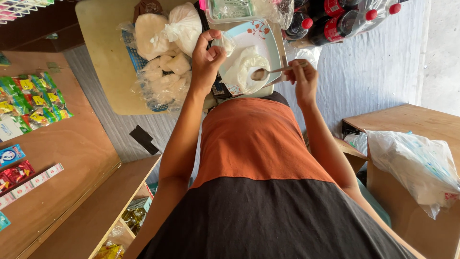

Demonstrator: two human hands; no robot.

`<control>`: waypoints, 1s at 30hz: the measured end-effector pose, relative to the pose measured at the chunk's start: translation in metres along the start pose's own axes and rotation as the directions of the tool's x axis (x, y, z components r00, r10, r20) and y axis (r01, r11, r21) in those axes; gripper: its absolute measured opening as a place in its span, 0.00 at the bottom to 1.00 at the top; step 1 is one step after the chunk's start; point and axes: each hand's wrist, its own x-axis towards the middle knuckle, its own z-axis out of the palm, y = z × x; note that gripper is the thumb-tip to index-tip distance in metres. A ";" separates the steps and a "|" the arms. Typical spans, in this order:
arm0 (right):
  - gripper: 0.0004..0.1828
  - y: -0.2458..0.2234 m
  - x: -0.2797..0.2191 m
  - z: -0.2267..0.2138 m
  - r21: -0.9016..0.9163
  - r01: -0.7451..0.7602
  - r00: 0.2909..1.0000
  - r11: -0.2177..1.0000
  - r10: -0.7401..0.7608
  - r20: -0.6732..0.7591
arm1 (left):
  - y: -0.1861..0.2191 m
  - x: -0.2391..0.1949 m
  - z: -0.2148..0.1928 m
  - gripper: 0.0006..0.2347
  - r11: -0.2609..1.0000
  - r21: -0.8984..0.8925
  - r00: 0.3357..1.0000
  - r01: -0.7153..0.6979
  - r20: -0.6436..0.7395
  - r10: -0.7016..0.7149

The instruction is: The person uses a spoon to transfer white powder from a container into small plastic bags, then ties each bag closed by hand.

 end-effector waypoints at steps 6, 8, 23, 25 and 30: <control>0.09 0.014 0.018 0.026 -0.248 0.008 0.994 0.969 0.020 0.110 | 0.031 0.002 0.000 0.17 0.999 -0.046 1.000 -0.008 0.024 0.009; 0.11 0.018 0.022 0.024 -0.473 0.155 0.986 0.867 -0.108 0.127 | 0.035 0.002 -0.001 0.17 0.996 -0.085 1.000 -0.002 0.018 0.003; 0.28 -0.027 0.035 0.089 0.429 -0.247 0.913 0.869 0.061 0.403 | 0.110 -0.003 0.042 0.21 0.876 -0.441 0.971 0.194 0.213 -0.108; 0.34 -0.052 0.030 0.111 0.471 -0.365 0.852 0.803 0.084 0.517 | 0.121 -0.001 0.047 0.21 0.858 -0.468 0.965 0.213 0.238 -0.109; 0.32 -0.085 0.028 0.131 0.608 -0.437 0.761 0.663 -0.088 0.643 | 0.132 0.011 0.036 0.21 0.893 -0.426 0.981 0.147 0.181 -0.075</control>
